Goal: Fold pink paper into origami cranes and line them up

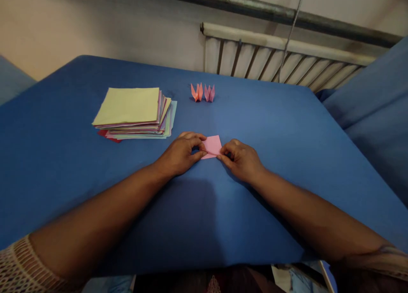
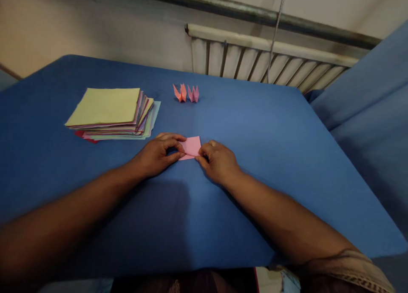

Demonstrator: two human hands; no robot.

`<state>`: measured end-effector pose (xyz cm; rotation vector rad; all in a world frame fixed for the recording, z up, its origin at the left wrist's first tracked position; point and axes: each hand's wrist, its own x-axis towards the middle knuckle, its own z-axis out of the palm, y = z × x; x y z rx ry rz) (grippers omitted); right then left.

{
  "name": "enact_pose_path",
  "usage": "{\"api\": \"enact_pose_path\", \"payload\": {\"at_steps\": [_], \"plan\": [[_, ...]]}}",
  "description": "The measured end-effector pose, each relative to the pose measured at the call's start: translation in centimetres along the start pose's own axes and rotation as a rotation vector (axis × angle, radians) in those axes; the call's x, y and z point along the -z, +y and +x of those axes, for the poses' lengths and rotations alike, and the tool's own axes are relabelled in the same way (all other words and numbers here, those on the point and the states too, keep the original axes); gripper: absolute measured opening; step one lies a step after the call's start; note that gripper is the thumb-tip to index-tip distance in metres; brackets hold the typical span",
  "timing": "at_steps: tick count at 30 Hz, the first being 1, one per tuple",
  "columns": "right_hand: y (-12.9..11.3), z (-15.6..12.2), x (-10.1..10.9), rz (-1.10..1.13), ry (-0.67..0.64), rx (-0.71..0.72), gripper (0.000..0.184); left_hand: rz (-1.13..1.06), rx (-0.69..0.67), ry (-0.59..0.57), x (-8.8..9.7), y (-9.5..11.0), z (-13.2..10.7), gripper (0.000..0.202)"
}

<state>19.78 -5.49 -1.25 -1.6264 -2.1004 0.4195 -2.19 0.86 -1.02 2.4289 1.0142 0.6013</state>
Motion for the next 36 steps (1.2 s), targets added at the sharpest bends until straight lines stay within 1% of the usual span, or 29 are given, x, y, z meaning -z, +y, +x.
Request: {"api": "enact_pose_path", "payload": {"at_steps": [3,6,10,15,24,28,31,36], "plan": [[-0.1,0.0,0.1,-0.001,-0.016,0.003,0.011,0.006,0.06,0.001,0.1,0.2,0.1,0.016],[-0.3,0.0,0.2,-0.027,-0.028,-0.023,0.011,0.024,0.108,-0.002,0.2,0.6,0.4,0.02],[-0.6,0.1,0.3,-0.062,-0.038,-0.039,0.013,0.051,0.149,0.031,0.1,1.0,0.7,0.021],[-0.7,-0.4,0.6,-0.102,-0.051,0.005,0.013,0.06,0.198,0.052,-0.1,1.0,0.9,0.021],[-2.0,-1.8,1.4,-0.268,-0.117,0.152,0.036,0.072,0.225,0.038,-0.1,1.2,0.9,0.02],[-2.4,-2.1,1.3,-0.346,-0.157,0.173,0.04,0.071,0.21,0.043,-0.1,1.2,0.8,0.02],[-2.4,-2.2,1.3,-0.348,-0.156,0.175,0.04,0.067,0.199,0.046,0.0,1.1,0.8,0.02],[-2.4,-2.1,1.3,-0.318,-0.16,0.155,0.04,0.071,0.172,0.001,0.4,1.0,0.9,0.02]]}}
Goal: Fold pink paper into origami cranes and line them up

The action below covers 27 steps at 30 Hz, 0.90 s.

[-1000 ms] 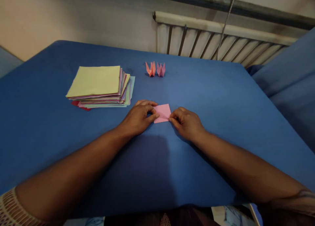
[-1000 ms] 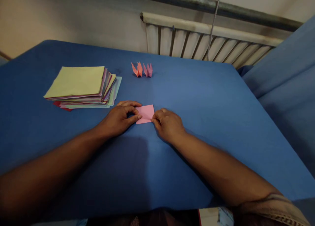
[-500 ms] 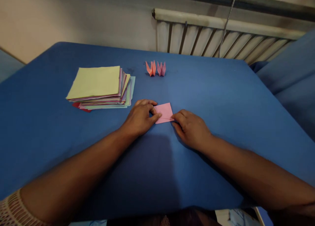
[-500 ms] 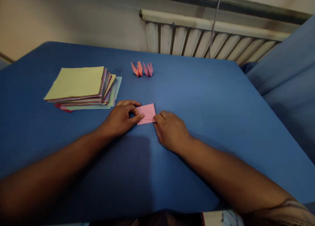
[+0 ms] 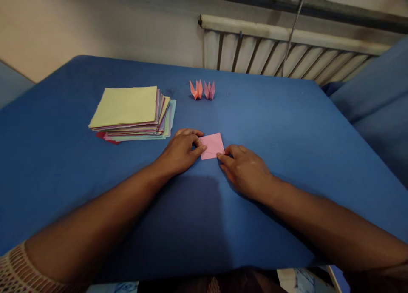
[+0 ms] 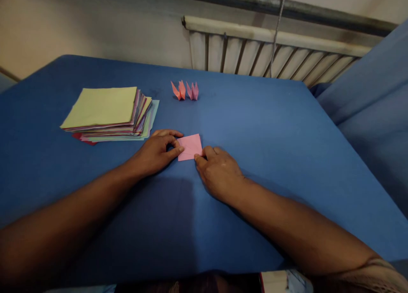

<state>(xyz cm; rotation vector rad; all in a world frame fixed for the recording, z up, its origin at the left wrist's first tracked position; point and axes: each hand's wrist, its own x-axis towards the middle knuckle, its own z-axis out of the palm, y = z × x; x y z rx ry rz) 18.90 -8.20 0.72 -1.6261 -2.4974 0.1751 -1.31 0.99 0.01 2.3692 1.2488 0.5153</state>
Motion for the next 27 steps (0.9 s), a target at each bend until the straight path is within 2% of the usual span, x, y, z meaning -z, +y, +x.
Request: {"api": "enact_pose_path", "payload": {"at_steps": [15,21,27], "plan": [[0.31,0.11,0.04,0.034,0.017,0.072,0.036,0.033,0.015,0.015,-0.4,-0.08,0.3,0.02],[0.32,0.09,-0.12,0.022,0.003,0.064,0.041,0.044,0.023,0.009,-0.38,0.23,0.25,0.02],[0.36,0.06,-0.43,-0.008,0.006,0.064,0.045,0.06,0.02,0.051,-0.43,-0.16,0.03,0.014]]}}
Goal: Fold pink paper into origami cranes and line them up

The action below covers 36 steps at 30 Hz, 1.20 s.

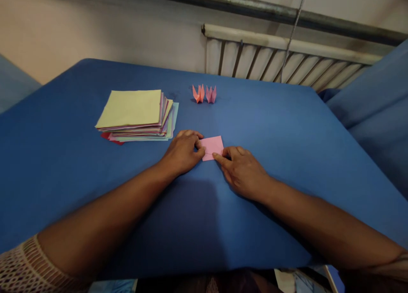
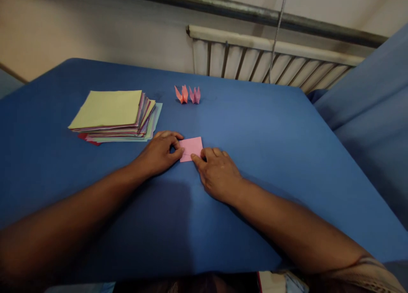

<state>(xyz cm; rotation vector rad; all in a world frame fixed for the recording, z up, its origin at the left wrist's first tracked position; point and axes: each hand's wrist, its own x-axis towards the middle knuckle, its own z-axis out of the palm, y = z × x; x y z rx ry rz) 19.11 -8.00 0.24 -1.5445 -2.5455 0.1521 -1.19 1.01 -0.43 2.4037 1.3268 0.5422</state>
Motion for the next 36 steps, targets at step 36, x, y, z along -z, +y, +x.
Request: {"api": "enact_pose_path", "payload": {"at_steps": [36], "plan": [[4.6,7.1,-1.7,0.352,0.205,-0.071,0.036,0.385,-0.418,-0.14,0.5,2.1,-2.6,0.033]]}}
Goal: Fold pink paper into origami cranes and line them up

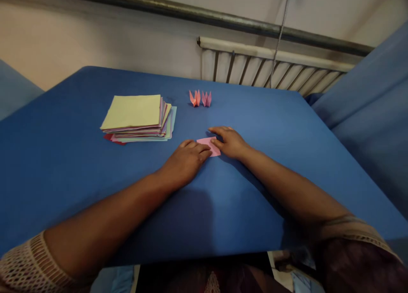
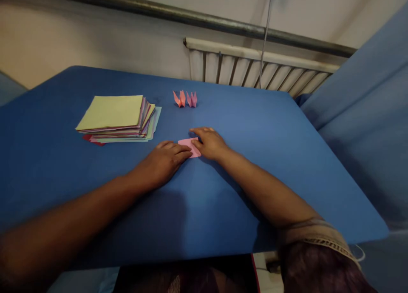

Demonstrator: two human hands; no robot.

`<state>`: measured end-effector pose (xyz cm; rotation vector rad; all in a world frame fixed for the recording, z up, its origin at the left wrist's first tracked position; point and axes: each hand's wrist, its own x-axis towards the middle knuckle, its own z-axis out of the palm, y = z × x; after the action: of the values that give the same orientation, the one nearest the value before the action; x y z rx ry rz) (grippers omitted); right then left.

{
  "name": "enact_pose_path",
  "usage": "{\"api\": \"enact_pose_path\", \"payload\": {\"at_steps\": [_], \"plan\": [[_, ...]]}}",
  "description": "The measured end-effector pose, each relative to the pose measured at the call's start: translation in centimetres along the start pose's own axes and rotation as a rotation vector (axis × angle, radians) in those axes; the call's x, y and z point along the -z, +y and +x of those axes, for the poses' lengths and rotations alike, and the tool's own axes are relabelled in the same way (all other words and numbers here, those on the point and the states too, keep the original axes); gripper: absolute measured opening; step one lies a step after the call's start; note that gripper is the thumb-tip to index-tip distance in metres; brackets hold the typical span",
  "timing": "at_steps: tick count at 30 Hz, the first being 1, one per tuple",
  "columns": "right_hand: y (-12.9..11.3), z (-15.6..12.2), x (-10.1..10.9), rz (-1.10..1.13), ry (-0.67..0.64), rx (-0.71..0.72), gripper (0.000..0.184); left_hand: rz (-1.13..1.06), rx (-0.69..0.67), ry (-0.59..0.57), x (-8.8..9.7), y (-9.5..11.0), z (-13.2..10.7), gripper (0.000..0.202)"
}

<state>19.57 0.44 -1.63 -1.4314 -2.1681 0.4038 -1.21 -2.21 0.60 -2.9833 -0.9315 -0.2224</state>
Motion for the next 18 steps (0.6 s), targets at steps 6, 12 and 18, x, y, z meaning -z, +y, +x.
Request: {"api": "enact_pose_path", "payload": {"at_steps": [6,12,18], "plan": [[-1.2,1.3,0.2,0.004,-0.107,-0.187,0.018,0.005,-0.009,0.042,-0.3,-0.9,0.1,0.033],[-1.6,-3.4,1.9,-0.045,-0.115,-0.362,0.018,-0.049,0.025,0.062,0.2,-0.7,0.4,0.03],[-1.9,-3.9,1.5,-0.112,-0.026,-0.309,0.022,-0.148,0.128,0.042,0.5,0.4,0.2,0.037]]}}
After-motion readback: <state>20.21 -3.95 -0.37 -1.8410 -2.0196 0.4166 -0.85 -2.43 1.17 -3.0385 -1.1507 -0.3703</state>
